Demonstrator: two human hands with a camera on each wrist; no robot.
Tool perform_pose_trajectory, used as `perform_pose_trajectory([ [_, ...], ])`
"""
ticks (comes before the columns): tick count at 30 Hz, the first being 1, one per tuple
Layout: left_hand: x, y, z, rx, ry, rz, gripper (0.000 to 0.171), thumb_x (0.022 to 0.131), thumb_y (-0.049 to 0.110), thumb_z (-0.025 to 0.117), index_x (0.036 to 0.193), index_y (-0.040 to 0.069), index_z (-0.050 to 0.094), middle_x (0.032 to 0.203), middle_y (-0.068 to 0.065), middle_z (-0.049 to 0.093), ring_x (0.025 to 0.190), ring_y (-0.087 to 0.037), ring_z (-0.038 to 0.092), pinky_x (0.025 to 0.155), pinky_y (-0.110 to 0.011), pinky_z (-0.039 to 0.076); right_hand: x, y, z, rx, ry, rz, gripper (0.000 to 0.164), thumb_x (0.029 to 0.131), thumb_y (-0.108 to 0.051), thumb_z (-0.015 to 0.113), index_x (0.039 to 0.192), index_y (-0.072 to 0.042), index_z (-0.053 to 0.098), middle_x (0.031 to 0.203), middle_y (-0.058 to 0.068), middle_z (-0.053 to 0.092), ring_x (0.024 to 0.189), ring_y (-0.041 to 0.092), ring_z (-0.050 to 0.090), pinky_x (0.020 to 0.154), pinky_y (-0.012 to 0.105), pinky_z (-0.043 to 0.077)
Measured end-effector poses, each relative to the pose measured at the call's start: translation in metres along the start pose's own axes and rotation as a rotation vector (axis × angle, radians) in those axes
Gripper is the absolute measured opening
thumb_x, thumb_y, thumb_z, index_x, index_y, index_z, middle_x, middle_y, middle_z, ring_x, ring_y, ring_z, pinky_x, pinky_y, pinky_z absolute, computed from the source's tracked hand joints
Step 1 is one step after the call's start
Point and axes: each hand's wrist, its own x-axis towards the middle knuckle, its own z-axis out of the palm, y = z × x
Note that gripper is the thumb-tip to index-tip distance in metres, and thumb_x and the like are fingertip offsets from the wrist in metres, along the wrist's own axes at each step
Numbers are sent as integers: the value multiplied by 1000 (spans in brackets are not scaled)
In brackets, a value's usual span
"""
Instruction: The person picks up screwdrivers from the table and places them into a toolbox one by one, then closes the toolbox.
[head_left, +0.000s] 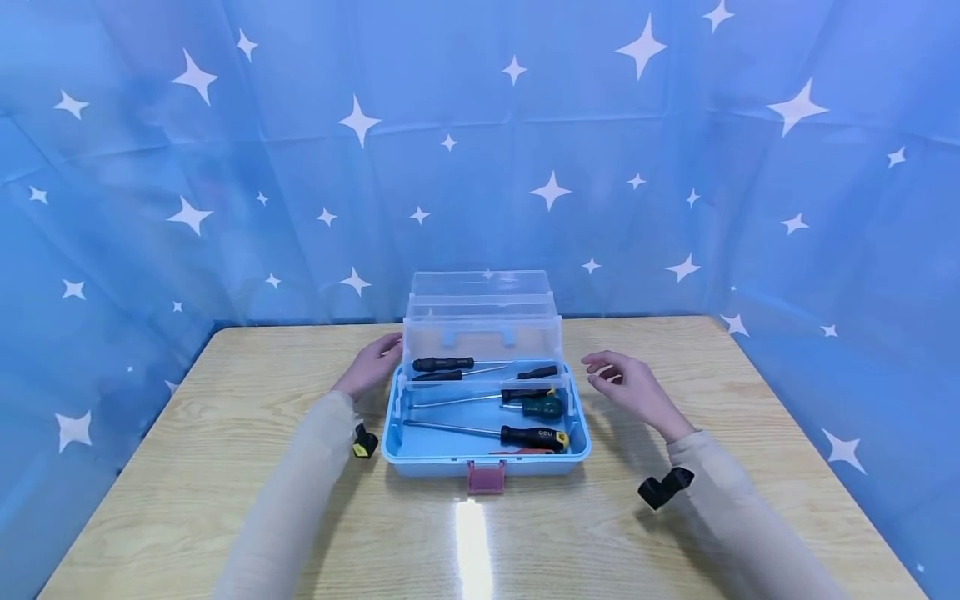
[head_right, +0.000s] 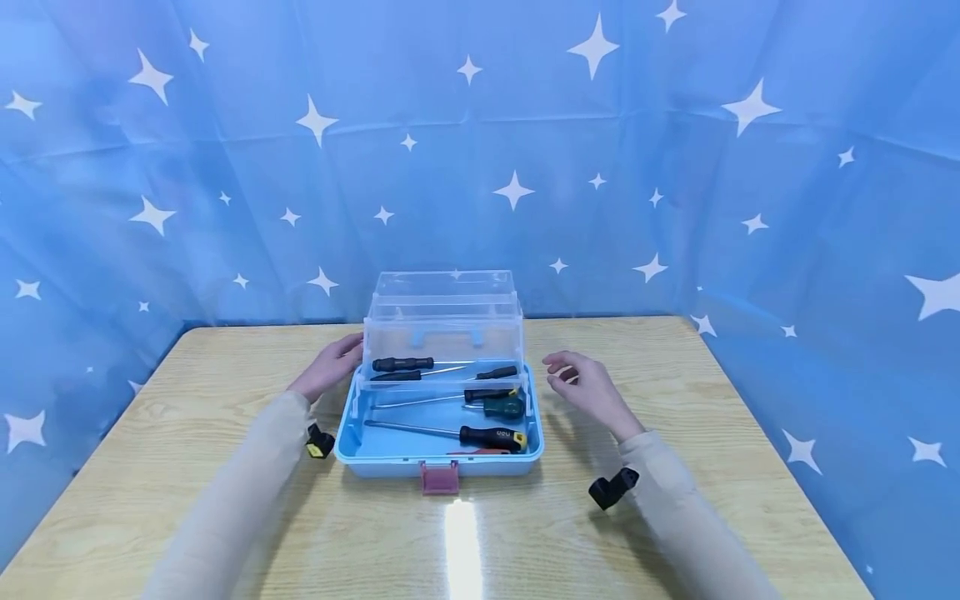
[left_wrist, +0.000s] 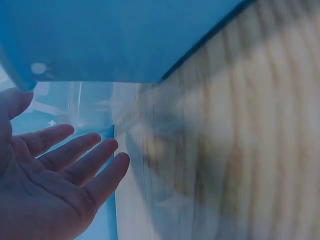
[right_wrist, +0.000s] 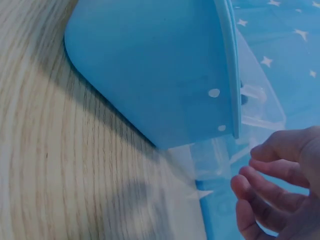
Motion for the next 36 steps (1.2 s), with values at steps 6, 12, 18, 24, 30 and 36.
perform_pose_trajectory([
  [6, 11, -3, 5, -10, 4, 13, 58, 104, 44, 37, 151, 10, 31, 148, -19, 38, 134, -38, 37, 106, -54, 31, 3, 8, 3, -3, 4, -1, 28, 93, -4, 61, 119, 4, 61, 101, 16, 66, 89, 30, 64, 77, 43, 53],
  [12, 15, -5, 7, -42, -24, -13, 54, 106, 37, 33, 152, 11, 28, 148, -19, 38, 133, -37, 38, 107, -55, 30, 11, 15, 0, -8, 12, 42, 28, 94, -4, 59, 120, 5, 61, 101, 16, 65, 89, 32, 63, 75, 41, 52],
  [18, 17, -2, 3, -46, -77, -12, 52, 106, 32, 30, 152, 8, 25, 152, -20, 31, 139, -39, 27, 110, -56, 22, 26, 15, -2, -9, 6, 20, 27, 95, -5, 57, 120, 6, 61, 103, 18, 65, 93, 35, 61, 76, 43, 52],
  [24, 18, 0, 3, -36, -97, -17, 53, 106, 33, 29, 153, 8, 22, 155, -19, 24, 142, -38, 19, 112, -56, 17, 47, 14, -3, -1, 1, 17, 28, 98, -11, 56, 121, 5, 60, 109, 20, 65, 102, 36, 59, 83, 48, 50],
  [30, 21, -3, 3, -40, -92, -27, 55, 106, 37, 30, 154, 11, 21, 156, -17, 23, 142, -37, 18, 112, -57, 16, 65, 14, 6, 39, -23, 99, 41, 101, -24, 53, 131, 3, 54, 127, 24, 56, 118, 39, 50, 95, 52, 44],
  [36, 21, -8, 1, -71, -97, -38, 56, 105, 41, 33, 154, 15, 24, 157, -14, 22, 143, -36, 16, 111, -58, 14, 79, 21, 22, 42, -60, 149, 52, 100, -36, 52, 138, 0, 48, 139, 23, 46, 128, 40, 41, 102, 56, 36],
])
